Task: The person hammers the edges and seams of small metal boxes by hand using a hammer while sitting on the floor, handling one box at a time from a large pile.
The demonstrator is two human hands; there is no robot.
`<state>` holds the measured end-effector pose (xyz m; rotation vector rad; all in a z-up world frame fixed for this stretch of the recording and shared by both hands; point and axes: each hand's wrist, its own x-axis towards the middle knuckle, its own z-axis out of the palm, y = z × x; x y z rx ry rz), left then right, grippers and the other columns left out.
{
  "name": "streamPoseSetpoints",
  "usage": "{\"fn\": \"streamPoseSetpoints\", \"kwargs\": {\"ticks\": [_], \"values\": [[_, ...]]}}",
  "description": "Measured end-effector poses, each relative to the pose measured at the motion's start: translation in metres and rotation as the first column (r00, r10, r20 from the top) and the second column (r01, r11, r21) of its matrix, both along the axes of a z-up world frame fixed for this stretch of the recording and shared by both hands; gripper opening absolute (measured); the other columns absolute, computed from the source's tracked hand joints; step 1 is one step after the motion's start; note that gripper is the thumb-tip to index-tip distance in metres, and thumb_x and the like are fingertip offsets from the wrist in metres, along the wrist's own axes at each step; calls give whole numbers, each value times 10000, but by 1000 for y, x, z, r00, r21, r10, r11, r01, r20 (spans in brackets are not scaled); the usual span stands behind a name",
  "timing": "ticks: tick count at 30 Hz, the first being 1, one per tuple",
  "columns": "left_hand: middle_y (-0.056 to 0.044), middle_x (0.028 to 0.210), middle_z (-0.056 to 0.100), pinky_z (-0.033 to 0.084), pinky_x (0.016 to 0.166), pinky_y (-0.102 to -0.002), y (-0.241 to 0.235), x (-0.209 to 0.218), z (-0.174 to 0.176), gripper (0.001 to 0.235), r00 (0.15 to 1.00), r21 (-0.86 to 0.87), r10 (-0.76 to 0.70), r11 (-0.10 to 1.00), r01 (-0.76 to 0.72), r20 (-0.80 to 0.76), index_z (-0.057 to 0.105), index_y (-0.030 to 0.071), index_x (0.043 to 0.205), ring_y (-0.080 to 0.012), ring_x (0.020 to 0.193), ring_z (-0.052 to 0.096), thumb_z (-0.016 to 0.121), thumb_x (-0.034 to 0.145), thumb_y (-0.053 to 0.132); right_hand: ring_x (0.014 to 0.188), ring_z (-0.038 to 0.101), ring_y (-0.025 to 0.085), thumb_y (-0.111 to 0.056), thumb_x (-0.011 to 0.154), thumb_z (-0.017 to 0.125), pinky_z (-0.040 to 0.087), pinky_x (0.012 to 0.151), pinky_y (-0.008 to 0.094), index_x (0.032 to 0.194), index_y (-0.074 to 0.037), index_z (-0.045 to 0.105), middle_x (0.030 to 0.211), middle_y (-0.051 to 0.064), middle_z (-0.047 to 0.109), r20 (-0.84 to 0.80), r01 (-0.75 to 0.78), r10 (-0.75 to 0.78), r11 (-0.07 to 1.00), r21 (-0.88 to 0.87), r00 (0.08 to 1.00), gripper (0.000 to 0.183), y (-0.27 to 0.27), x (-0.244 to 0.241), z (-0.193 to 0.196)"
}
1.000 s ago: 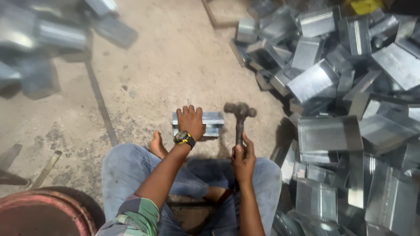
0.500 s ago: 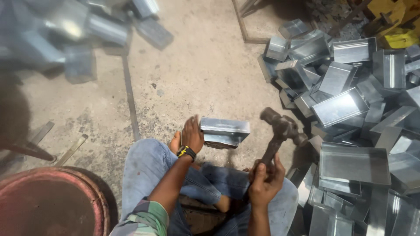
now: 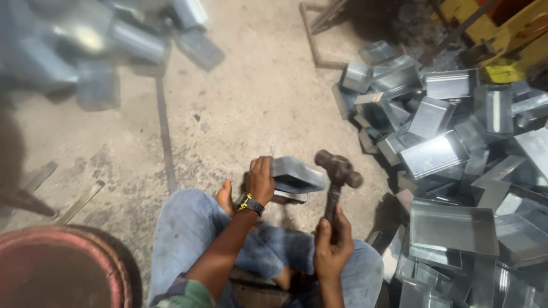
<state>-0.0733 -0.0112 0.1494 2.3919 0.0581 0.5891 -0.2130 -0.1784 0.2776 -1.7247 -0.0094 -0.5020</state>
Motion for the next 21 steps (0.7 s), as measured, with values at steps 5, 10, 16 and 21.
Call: {"fn": "streamPoseSetpoints", "kwargs": {"ticks": [5, 10, 16, 21], "values": [[-67, 970, 629, 496, 725, -459, -5, 1, 78, 97, 996, 384, -83, 919, 92, -39, 626, 119, 952, -293, 981, 590, 588, 865, 135, 618, 510, 47, -3, 1013, 581, 395, 500, 185, 1447, -2, 516, 866, 58, 630, 138, 50, -61, 995, 84, 989, 440, -14, -8, 38], [-46, 952, 631, 500, 736, -437, -10, 6, 100, 86, 999, 488, -48, 872, 43, -3, 630, 143, 934, -263, 974, 595, 578, 870, 170, 943, 620, 228, -16, 1103, 570, 506, 768, 344, 1485, 14, 511, 1128, 190, 668, 260, 131, -59, 954, -269, 964, 387, -15, 13, 40], [-50, 924, 630, 500, 726, -446, -6, 11, 96, 85, 999, 519, -49, 853, 46, -7, 630, 143, 921, -269, 951, 599, 585, 856, 174, 815, 719, 259, -108, 979, 627, 569, 739, 386, 1484, -127, 573, 959, 246, 743, -362, -22, -187, 865, -502, 913, 508, -18, 22, 44], [-44, 908, 624, 498, 707, -431, -12, 5, 95, 82, 999, 535, -45, 844, 40, -3, 623, 145, 917, -263, 936, 595, 582, 852, 173, 779, 696, 220, -106, 968, 614, 599, 696, 365, 1463, -127, 571, 977, 213, 741, -259, 103, -181, 952, -289, 949, 497, -21, 10, 42]]}}
